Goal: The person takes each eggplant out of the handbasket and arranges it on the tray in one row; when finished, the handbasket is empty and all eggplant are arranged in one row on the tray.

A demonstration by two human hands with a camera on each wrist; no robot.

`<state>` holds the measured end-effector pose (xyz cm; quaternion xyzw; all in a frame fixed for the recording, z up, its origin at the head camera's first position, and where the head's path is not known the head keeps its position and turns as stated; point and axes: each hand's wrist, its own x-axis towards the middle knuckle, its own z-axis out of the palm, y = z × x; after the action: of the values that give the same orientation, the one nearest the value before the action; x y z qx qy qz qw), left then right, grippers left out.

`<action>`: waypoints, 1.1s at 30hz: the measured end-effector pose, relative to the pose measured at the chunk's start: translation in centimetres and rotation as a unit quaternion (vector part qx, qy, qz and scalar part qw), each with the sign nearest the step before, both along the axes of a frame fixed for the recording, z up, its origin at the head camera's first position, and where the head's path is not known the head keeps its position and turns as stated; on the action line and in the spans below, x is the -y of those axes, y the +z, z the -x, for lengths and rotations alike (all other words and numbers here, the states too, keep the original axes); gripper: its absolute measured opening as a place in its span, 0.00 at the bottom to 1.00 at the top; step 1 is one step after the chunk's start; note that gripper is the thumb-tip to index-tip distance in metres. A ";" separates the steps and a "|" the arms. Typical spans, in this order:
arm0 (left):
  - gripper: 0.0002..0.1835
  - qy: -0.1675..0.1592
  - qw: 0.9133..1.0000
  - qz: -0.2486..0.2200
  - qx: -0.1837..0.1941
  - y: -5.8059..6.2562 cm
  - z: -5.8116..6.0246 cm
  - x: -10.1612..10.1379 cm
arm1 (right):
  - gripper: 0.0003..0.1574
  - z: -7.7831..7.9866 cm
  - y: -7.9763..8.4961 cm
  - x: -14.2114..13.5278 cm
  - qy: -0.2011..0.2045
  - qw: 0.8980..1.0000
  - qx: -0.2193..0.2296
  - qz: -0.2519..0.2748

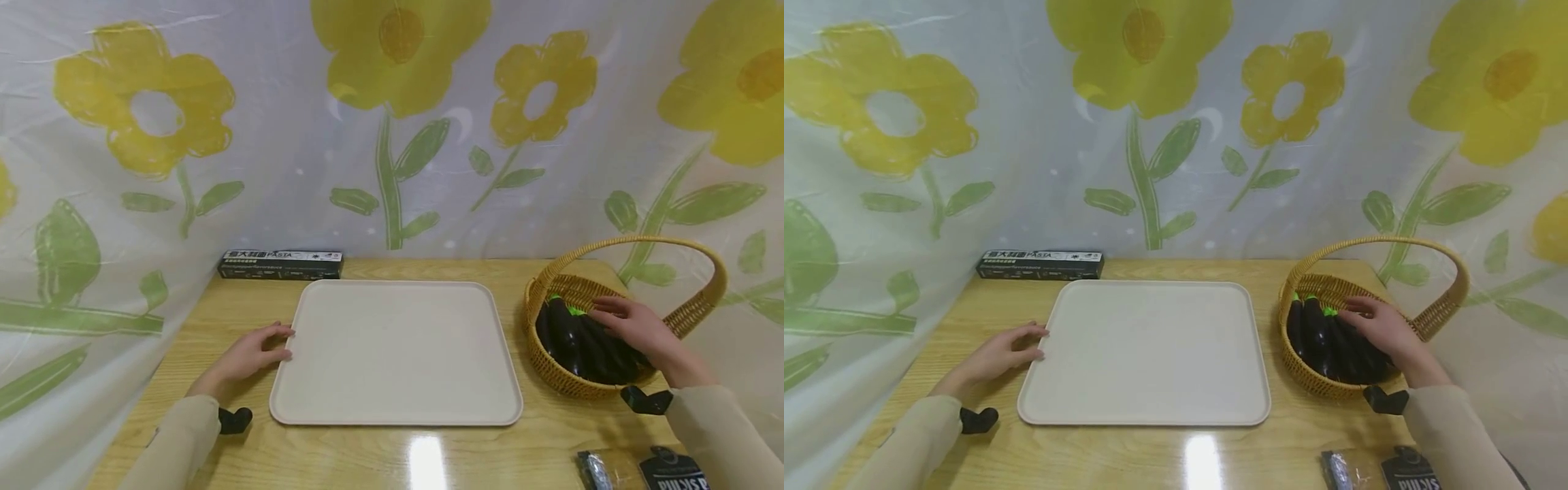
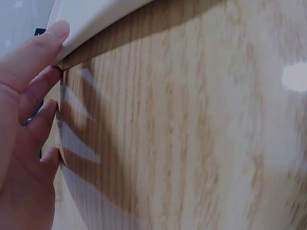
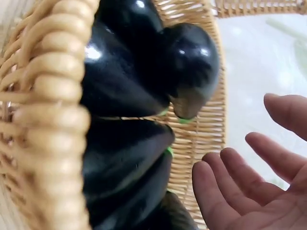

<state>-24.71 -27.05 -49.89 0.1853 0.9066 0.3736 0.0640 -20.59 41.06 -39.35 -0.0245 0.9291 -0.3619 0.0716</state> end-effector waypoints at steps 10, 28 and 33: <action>0.24 0.000 1.000 0.000 0.001 -0.2 -0.1 0.3 | 0.47 2.1 -0.8 2.3 0.035 0.996 0.069 0.043; 0.24 0.006 1.000 -0.009 0.013 -0.3 0.2 0.0 | 0.43 2.6 -1.0 2.4 0.068 0.986 0.128 0.078; 0.23 0.008 1.000 0.004 0.008 -0.3 0.3 0.0 | 0.43 2.1 -0.8 1.8 0.064 0.987 0.125 0.078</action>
<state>-24.98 -27.09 -50.21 0.1752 0.9089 0.3721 0.0689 -22.69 39.25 -40.12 -0.0443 0.8784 -0.4279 0.2085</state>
